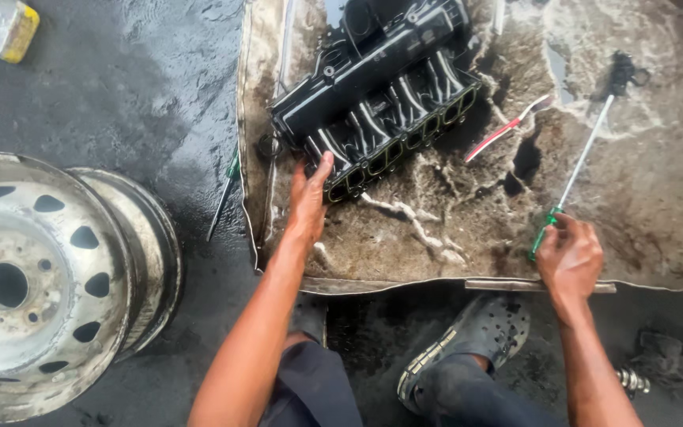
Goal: The person cleans a black engine component in a tray of dark fluid, first using their hands and then scrubbing various surfaces and holes with a toothbrush.
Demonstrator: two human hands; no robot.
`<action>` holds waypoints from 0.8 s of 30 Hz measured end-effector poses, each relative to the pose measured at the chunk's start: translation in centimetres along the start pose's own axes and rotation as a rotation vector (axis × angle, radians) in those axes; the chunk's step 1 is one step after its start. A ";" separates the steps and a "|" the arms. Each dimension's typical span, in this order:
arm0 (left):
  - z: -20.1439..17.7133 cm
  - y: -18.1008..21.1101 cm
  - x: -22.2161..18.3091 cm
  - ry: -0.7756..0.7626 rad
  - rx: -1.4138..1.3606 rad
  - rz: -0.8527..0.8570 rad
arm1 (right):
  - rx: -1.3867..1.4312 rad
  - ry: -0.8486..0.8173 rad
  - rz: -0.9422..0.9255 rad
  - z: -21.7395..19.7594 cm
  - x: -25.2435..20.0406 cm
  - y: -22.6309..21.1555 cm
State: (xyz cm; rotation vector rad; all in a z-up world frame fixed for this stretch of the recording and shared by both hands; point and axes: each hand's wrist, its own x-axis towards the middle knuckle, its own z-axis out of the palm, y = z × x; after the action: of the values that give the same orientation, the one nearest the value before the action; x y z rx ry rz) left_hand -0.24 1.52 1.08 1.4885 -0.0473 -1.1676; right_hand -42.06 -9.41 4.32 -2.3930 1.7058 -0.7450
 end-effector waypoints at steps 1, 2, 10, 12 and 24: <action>0.1 0.3 -0.2 0.000 0.015 -0.014 | -0.018 0.001 -0.002 0.0 0.1 0.0; 0.4 0.5 -0.4 0.001 0.030 -0.028 | -0.035 0.003 -0.003 -0.2 0.2 0.1; -3.7 2.5 -4.0 -0.134 -0.033 -0.043 | -0.007 0.025 -0.006 0.0 -0.6 1.0; -4.3 3.9 -5.2 -0.212 -0.088 -0.072 | -0.034 0.015 -0.013 0.2 -0.7 1.5; 0.5 23.8 -13.4 -0.540 0.597 0.043 | -0.011 0.051 -0.006 0.4 -0.8 2.2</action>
State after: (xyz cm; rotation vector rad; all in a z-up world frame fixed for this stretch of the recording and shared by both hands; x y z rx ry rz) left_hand 6.07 1.79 27.65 1.6123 -0.8541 -1.5742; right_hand -43.96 -9.53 2.89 -2.4076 1.7265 -0.8070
